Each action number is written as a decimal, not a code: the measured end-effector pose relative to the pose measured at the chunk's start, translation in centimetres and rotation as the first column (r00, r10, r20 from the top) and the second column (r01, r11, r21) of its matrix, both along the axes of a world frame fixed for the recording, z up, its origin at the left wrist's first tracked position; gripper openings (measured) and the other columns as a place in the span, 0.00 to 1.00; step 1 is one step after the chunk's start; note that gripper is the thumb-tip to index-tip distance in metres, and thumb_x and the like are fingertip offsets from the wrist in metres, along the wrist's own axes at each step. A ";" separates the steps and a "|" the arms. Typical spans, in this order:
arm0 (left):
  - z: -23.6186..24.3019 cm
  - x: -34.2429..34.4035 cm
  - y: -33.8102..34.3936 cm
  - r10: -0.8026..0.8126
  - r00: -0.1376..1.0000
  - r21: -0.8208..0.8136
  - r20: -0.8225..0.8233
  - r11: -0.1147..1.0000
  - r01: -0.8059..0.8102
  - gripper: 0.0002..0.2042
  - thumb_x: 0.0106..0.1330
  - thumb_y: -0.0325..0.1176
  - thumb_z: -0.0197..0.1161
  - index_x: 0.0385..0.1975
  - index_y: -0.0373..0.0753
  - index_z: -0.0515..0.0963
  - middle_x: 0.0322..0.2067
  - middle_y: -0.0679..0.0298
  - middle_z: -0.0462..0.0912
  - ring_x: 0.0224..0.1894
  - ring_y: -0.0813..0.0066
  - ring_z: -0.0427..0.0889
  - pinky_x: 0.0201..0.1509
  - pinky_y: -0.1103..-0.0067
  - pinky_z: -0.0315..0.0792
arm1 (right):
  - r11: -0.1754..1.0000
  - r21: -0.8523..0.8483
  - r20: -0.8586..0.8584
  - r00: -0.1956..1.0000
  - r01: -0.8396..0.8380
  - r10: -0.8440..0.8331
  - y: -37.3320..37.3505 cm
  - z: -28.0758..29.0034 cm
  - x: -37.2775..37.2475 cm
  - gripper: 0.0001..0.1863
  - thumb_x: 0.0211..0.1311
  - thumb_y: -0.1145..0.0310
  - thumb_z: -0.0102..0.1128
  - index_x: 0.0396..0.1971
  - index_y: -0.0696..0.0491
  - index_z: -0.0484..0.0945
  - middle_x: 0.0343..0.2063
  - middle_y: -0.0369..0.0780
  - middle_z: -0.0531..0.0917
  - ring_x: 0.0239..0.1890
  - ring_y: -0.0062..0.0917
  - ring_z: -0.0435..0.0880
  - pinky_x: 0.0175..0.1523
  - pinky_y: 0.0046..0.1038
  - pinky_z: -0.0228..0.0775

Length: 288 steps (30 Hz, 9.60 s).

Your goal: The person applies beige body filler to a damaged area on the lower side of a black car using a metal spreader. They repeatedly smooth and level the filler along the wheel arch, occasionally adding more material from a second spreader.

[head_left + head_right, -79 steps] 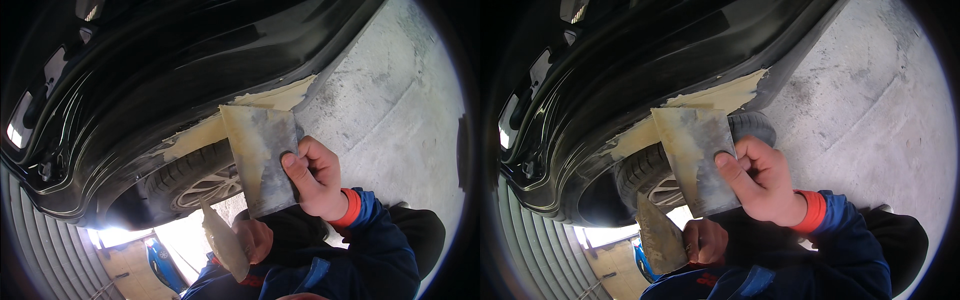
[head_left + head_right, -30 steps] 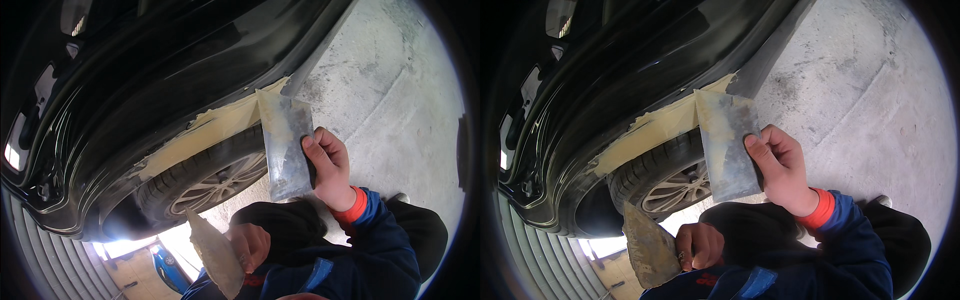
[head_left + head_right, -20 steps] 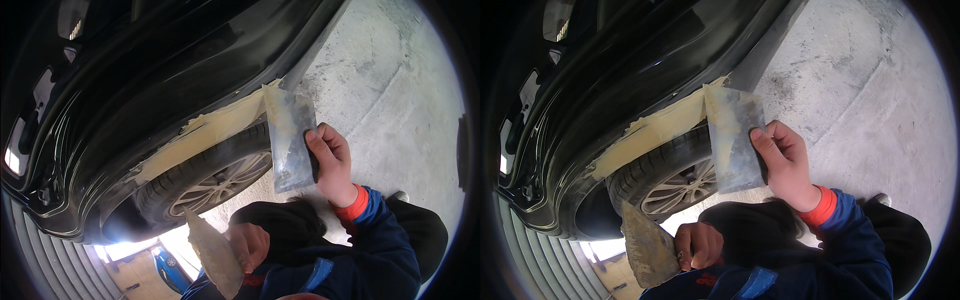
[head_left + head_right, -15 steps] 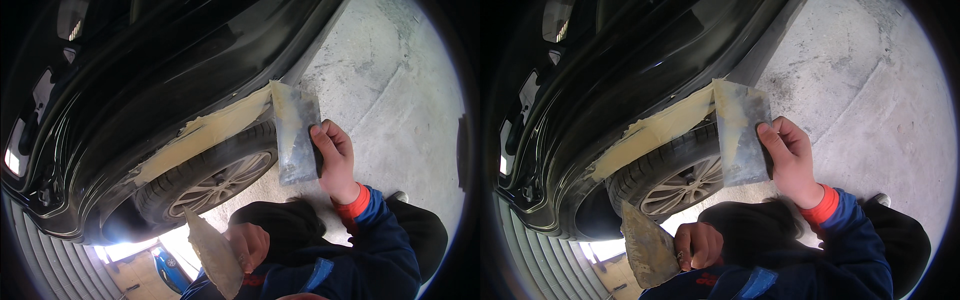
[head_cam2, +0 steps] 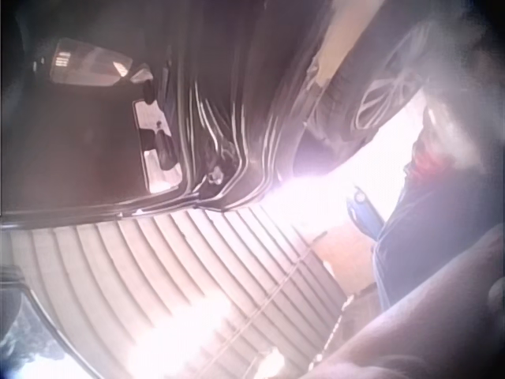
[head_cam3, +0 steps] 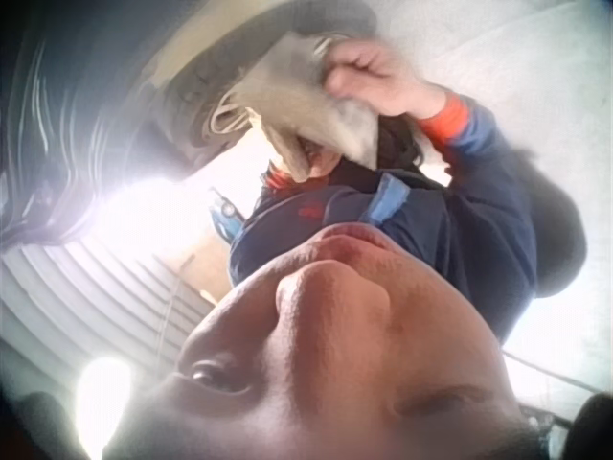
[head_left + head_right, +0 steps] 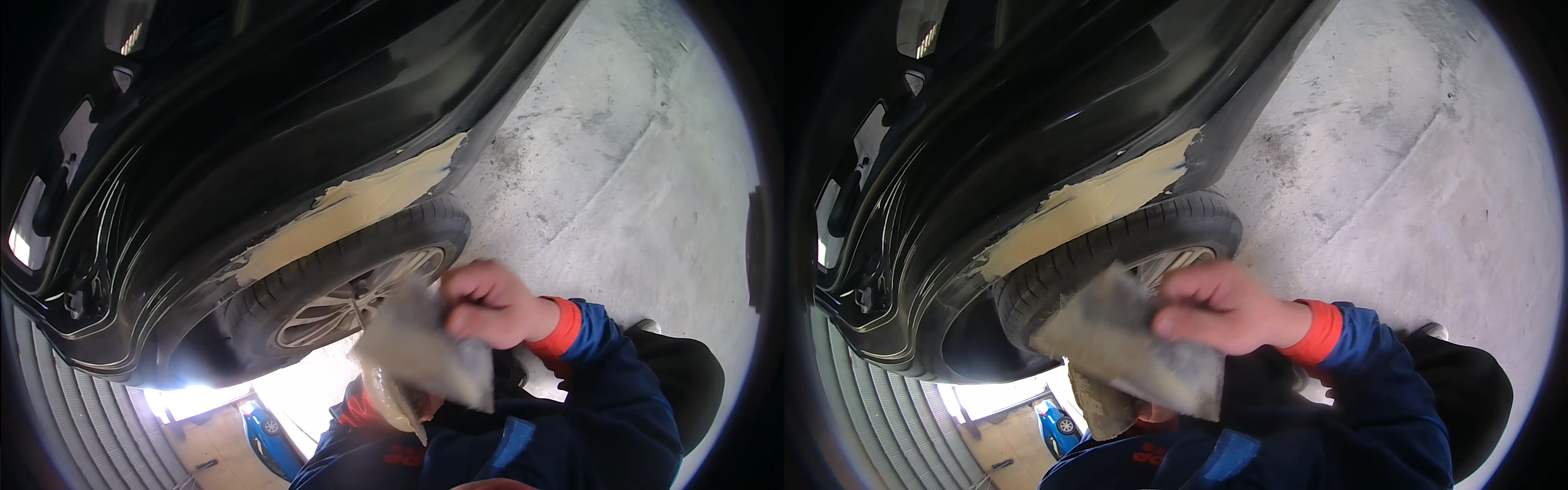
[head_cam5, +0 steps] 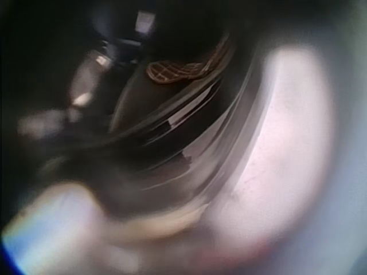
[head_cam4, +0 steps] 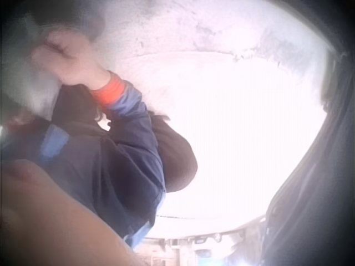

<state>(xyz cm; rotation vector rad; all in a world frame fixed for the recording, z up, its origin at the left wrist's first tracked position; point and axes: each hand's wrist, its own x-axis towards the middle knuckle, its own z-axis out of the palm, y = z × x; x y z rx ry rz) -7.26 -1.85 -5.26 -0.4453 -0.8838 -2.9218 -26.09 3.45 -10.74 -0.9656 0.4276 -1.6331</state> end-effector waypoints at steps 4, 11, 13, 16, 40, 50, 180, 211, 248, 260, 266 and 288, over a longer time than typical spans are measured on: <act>0.4 0.7 -0.7 0.047 0.991 0.107 -0.127 0.994 -0.033 0.11 0.72 0.35 0.56 0.48 0.38 0.75 0.20 0.63 0.76 0.17 0.76 0.76 0.20 0.81 0.74 | 0.993 0.074 0.122 0.989 -0.087 0.077 -2.1 -0.5 3.0 0.14 0.65 0.66 0.65 0.24 0.56 0.73 0.17 0.33 0.70 0.22 0.18 0.68 0.28 0.23 0.61; 3.1 3.5 -0.9 0.162 0.985 -0.045 -0.052 0.985 -0.164 0.12 0.73 0.35 0.54 0.53 0.42 0.75 0.23 0.63 0.79 0.20 0.75 0.78 0.22 0.81 0.74 | 0.749 -0.125 -0.068 0.747 0.651 -0.661 -5.0 1.2 5.9 0.15 0.55 0.70 0.73 0.24 0.53 0.70 0.15 0.39 0.73 0.15 0.27 0.75 0.20 0.26 0.63; 3.2 4.4 -0.9 0.184 0.983 -0.071 -0.016 0.980 -0.184 0.12 0.73 0.35 0.55 0.52 0.42 0.76 0.24 0.62 0.80 0.20 0.73 0.78 0.24 0.80 0.75 | 0.685 -0.173 -0.086 0.682 0.708 -0.726 -6.4 2.6 6.6 0.15 0.53 0.71 0.74 0.28 0.53 0.71 0.14 0.38 0.74 0.13 0.31 0.74 0.18 0.29 0.63; 3.3 5.3 -0.9 0.154 0.988 -0.032 -0.029 0.987 -0.154 0.11 0.73 0.35 0.55 0.50 0.41 0.77 0.24 0.61 0.79 0.20 0.73 0.78 0.24 0.81 0.75 | 0.632 -0.210 -0.085 0.630 0.746 -0.772 -7.4 3.9 7.2 0.15 0.52 0.72 0.74 0.29 0.53 0.71 0.14 0.38 0.73 0.13 0.32 0.74 0.18 0.29 0.63; 3.6 4.7 0.3 0.207 0.977 0.000 -0.055 0.978 -0.207 0.13 0.74 0.34 0.53 0.53 0.37 0.76 0.23 0.61 0.76 0.20 0.79 0.75 0.22 0.85 0.75 | 0.494 0.228 -0.184 0.536 0.839 -0.824 -7.2 -1.7 6.6 0.12 0.61 0.72 0.68 0.29 0.56 0.71 0.14 0.33 0.72 0.16 0.13 0.69 0.22 0.18 0.61; 3.2 3.8 0.0 0.194 0.976 -0.011 -0.099 0.981 -0.196 0.14 0.73 0.36 0.54 0.53 0.38 0.76 0.23 0.62 0.76 0.20 0.80 0.75 0.23 0.86 0.75 | 0.472 0.311 -0.180 0.539 0.825 -0.823 -7.1 -4.1 5.9 0.10 0.64 0.72 0.66 0.32 0.58 0.72 0.15 0.31 0.73 0.19 0.08 0.67 0.24 0.15 0.61; 4.1 5.2 0.7 0.134 0.991 -0.057 -0.011 0.989 -0.135 0.14 0.72 0.36 0.57 0.54 0.41 0.76 0.24 0.61 0.79 0.19 0.75 0.78 0.24 0.82 0.75 | 0.439 0.165 -0.181 0.464 0.883 -0.867 -7.8 -3.6 7.6 0.13 0.60 0.71 0.70 0.33 0.55 0.71 0.16 0.36 0.75 0.16 0.16 0.71 0.23 0.19 0.64; 4.0 3.4 1.0 0.157 0.986 -0.031 0.048 0.987 -0.156 0.14 0.72 0.33 0.57 0.54 0.39 0.76 0.19 0.62 0.75 0.15 0.78 0.73 0.18 0.84 0.72 | 0.299 0.320 -0.261 0.387 0.899 -0.884 -7.5 -9.0 5.9 0.14 0.62 0.70 0.67 0.28 0.55 0.68 0.12 0.33 0.69 0.17 0.12 0.61 0.22 0.18 0.56; 4.1 5.9 2.0 0.390 0.917 0.023 0.081 0.919 -0.392 0.19 0.66 0.44 0.61 0.18 0.37 0.76 0.12 0.62 0.73 0.07 0.73 0.70 0.10 0.82 0.67 | 0.658 -0.069 -0.166 0.642 0.750 -0.749 -3.7 3.9 6.5 0.14 0.58 0.72 0.70 0.29 0.54 0.70 0.17 0.34 0.77 0.17 0.13 0.72 0.23 0.20 0.64; 4.3 6.5 0.7 0.321 0.947 0.041 -0.026 0.947 -0.319 0.17 0.59 0.39 0.69 0.40 0.31 0.77 0.15 0.62 0.74 0.09 0.74 0.71 0.11 0.82 0.68 | 0.394 -0.211 -0.242 0.343 0.894 -0.908 -8.1 6.8 8.4 0.18 0.52 0.71 0.76 0.26 0.53 0.68 0.13 0.34 0.73 0.10 0.19 0.70 0.17 0.21 0.62; 4.4 6.3 0.3 0.321 0.947 0.036 0.000 0.946 -0.321 0.15 0.59 0.38 0.69 0.33 0.31 0.78 0.15 0.62 0.74 0.09 0.74 0.72 0.11 0.82 0.68 | 0.389 -0.128 -0.298 0.339 0.912 -0.892 -7.8 5.2 8.1 0.18 0.52 0.71 0.75 0.26 0.53 0.68 0.15 0.36 0.74 0.12 0.19 0.72 0.18 0.21 0.64; 2.6 4.6 -0.2 0.258 0.966 0.169 -0.009 0.953 -0.252 0.14 0.63 0.37 0.65 0.17 0.38 0.76 0.12 0.65 0.72 0.09 0.73 0.71 0.12 0.82 0.68 | 0.967 -0.052 0.052 0.968 0.249 -0.247 -3.1 4.3 5.5 0.12 0.66 0.68 0.63 0.25 0.54 0.71 0.20 0.32 0.72 0.23 0.12 0.66 0.27 0.21 0.58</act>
